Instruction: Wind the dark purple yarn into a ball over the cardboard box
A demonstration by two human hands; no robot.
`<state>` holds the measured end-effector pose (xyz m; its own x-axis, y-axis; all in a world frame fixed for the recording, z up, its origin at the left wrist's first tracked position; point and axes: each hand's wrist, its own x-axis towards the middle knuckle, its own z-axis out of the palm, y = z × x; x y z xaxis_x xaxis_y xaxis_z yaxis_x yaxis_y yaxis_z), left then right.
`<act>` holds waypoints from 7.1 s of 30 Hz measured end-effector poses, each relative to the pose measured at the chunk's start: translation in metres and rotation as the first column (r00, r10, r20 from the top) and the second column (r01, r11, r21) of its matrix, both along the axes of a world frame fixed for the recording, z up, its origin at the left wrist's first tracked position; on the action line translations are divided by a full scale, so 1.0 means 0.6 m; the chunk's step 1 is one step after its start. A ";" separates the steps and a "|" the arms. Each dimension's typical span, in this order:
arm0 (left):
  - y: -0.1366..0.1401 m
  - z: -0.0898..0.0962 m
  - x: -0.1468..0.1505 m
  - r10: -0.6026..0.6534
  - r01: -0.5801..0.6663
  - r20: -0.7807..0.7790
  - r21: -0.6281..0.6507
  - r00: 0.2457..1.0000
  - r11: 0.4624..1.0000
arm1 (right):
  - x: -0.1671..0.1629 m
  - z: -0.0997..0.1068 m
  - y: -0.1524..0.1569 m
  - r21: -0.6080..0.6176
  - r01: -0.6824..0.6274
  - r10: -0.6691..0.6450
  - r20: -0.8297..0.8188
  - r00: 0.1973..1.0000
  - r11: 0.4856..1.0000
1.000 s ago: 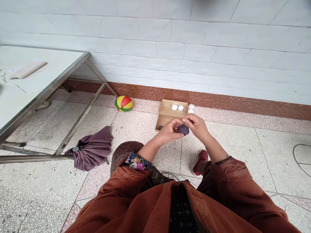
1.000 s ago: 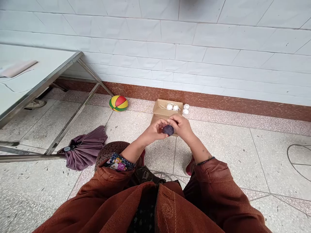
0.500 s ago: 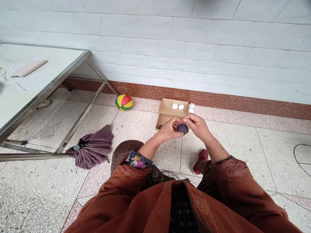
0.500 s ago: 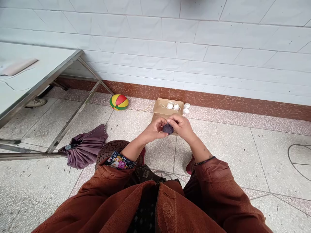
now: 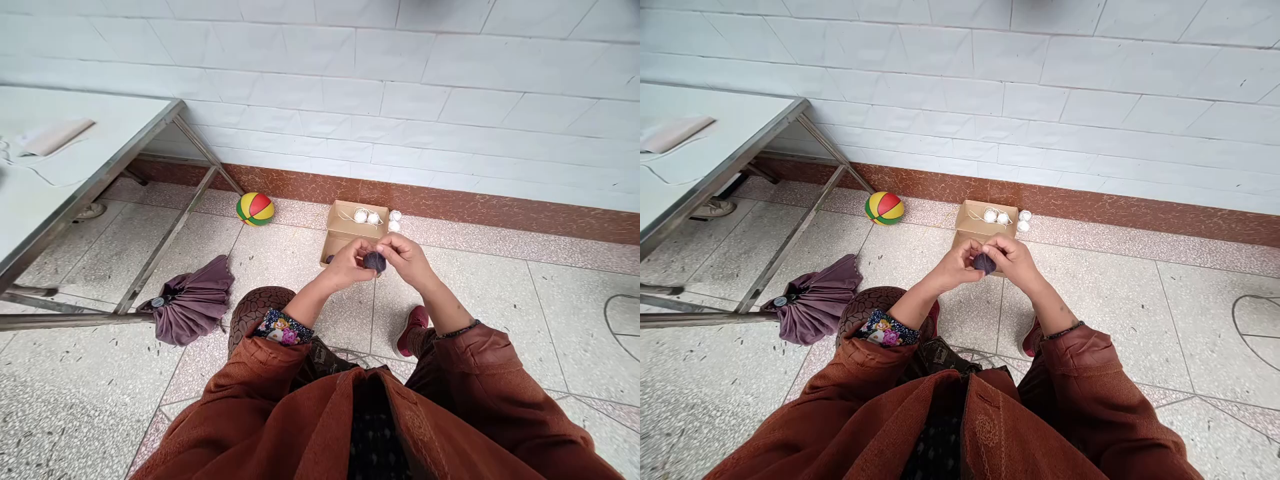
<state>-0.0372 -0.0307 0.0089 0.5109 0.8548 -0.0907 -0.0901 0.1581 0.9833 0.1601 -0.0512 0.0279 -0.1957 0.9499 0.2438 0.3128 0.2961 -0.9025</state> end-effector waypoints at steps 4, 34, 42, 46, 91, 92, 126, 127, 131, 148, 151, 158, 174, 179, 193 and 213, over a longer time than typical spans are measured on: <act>0.000 0.007 -0.003 0.057 -0.038 0.259 -0.078 0.964 0.996 | -0.003 -0.027 0.017 -0.024 0.127 -0.125 0.065 0.990 0.992; -0.003 0.005 -0.001 -0.009 0.028 0.170 -0.112 0.985 0.993 | 0.005 -0.030 0.011 0.099 0.133 -0.145 0.130 0.981 0.986; 0.015 -0.004 -0.001 0.309 -0.273 0.205 -0.185 0.929 0.944 | -0.018 -0.026 -0.027 0.072 -0.203 0.176 0.275 0.945 0.977; 0.009 -0.007 -0.002 0.156 -0.158 -0.036 -0.074 0.987 0.985 | -0.009 -0.004 -0.019 0.151 -0.109 0.078 0.197 0.977 0.983; 0.044 -0.003 0.006 -0.251 0.264 0.175 -0.054 0.952 0.963 | 0.022 -0.004 0.028 0.270 0.217 -0.263 0.147 0.954 0.938; 0.041 0.001 0.004 -0.238 0.260 0.235 -0.069 0.942 0.963 | 0.020 -0.014 0.029 0.222 0.224 -0.261 0.152 0.953 0.949; 0.023 0.007 0.011 -0.163 0.176 0.159 -0.071 0.974 0.982 | 0.021 -0.033 0.024 0.091 0.243 -0.248 0.048 0.967 0.966; 0.022 0.011 0.009 -0.149 0.175 0.208 -0.110 0.967 0.978 | 0.020 -0.039 0.024 0.063 0.242 -0.246 0.068 0.967 0.968; 0.023 0.022 0.008 -0.069 0.132 0.278 -0.215 0.958 0.968 | 0.010 -0.054 0.011 0.002 0.175 -0.174 0.135 0.975 0.984; 0.028 0.004 0.005 -0.035 0.054 -0.131 0.145 0.991 0.988 | 0.028 0.006 -0.011 -0.103 -0.012 0.001 -0.109 0.994 0.995; 0.018 0.003 0.009 -0.127 0.142 -0.118 0.124 0.985 0.982 | 0.028 -0.001 0.002 -0.098 0.052 -0.064 -0.121 0.991 0.994; 0.010 0.014 0.009 -0.185 0.188 0.104 -0.022 0.977 0.982 | 0.019 -0.038 0.017 -0.153 0.153 -0.166 -0.076 0.983 0.976; 0.020 0.016 0.002 0.120 -0.084 0.261 -0.146 0.958 0.986 | 0.001 -0.053 0.008 -0.079 0.069 -0.062 0.089 0.994 0.994; 0.029 0.005 -0.002 0.234 -0.234 0.037 -0.002 0.972 0.972 | -0.001 -0.029 -0.005 -0.044 -0.109 0.109 0.017 0.994 0.993; 0.010 0.004 0.011 -0.081 0.086 0.114 -0.042 0.990 0.995 | 0.014 -0.021 0.010 -0.105 0.100 -0.119 -0.193 0.974 0.989; 0.026 0.008 -0.003 0.192 -0.172 0.130 -0.154 0.973 0.973 | -0.010 -0.059 0.007 0.044 -0.099 0.090 0.162 0.983 0.994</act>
